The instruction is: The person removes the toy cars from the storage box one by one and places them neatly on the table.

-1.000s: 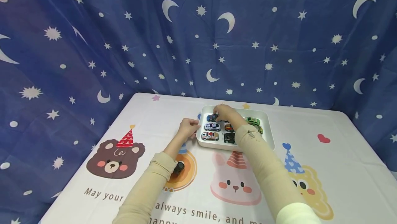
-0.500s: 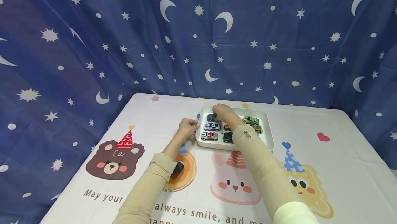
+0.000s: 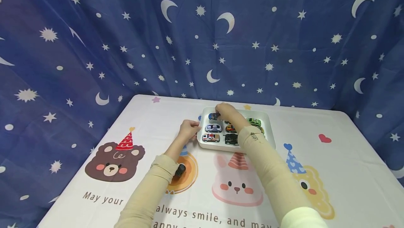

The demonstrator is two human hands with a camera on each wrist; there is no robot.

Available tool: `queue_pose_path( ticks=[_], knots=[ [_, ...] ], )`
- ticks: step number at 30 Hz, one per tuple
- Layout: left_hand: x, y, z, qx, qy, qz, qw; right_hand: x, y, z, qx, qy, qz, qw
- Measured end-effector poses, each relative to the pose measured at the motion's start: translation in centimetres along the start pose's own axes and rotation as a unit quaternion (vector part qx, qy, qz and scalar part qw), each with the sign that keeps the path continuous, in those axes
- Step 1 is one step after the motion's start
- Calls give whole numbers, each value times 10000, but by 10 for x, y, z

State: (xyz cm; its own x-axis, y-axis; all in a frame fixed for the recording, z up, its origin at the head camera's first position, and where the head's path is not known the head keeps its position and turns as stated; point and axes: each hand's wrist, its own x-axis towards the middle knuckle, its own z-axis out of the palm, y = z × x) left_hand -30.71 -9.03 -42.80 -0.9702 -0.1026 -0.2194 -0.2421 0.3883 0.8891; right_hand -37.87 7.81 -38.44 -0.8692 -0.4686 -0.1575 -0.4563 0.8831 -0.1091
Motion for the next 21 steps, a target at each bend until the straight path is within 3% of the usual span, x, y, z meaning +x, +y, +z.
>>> queue_pose_path(
  ticks=[13, 21],
  knots=[
    [-4, 0, 0, 145, 127, 270, 9994, -16, 8, 2, -4, 250, -26, 9997],
    [-3, 2, 1, 120, 106, 79, 9998, -28, 15, 3, 145, 525, -297, 9981]
  ],
)
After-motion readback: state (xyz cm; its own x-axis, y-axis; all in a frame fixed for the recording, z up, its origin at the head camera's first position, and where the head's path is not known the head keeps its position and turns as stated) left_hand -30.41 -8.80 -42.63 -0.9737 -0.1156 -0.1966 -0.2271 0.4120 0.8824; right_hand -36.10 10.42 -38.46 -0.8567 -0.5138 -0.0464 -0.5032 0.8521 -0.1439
